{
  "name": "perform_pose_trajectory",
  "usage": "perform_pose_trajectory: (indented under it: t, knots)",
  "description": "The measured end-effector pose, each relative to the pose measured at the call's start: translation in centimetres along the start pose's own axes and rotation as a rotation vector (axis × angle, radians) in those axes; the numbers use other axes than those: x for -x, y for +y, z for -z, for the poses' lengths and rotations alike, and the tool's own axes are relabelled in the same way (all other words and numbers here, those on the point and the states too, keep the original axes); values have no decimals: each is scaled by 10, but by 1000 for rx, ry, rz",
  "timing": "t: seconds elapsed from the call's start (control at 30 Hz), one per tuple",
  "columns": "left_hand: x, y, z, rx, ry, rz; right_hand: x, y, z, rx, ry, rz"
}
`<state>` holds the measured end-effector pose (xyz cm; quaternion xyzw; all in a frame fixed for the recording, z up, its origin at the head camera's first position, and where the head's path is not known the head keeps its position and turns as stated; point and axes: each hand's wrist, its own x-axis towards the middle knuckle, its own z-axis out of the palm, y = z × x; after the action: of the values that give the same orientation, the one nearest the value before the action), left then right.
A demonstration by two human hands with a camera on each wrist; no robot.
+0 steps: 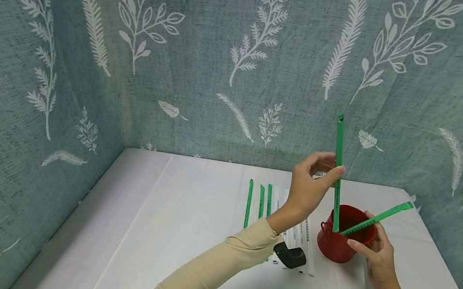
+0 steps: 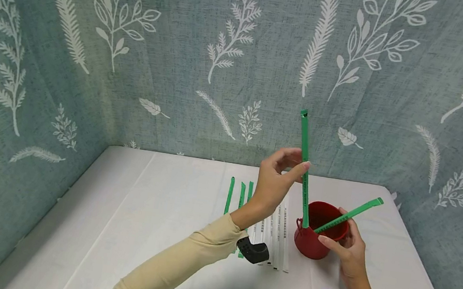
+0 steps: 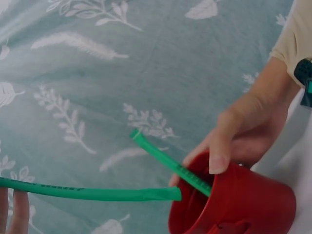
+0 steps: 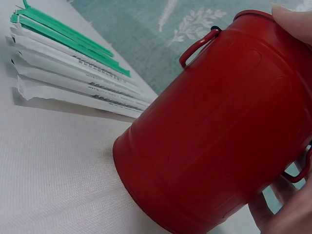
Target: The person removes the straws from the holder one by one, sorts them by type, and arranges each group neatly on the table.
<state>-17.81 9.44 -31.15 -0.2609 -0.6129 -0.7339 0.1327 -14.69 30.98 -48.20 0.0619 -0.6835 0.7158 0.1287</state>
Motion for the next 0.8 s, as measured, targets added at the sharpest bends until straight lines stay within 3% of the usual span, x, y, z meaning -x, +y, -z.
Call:
perform_pose_trajectory:
  t: [0.2, 0.37, 0.6, 0.8]
  knots:
    - [-3, -17, 9, 94, 2, 62, -1, -1, 1, -12, -5, 10]
    - [-3, -31, 18, 113, -1, 108, -2, 0, 1, -39, -2, 13]
    - [0, -31, 31, 145, -2, 159, -2, 3, 1, -92, -29, 61]
    - [2, -31, 42, 171, 5, 211, -1, 3, 1, -76, -13, 32]
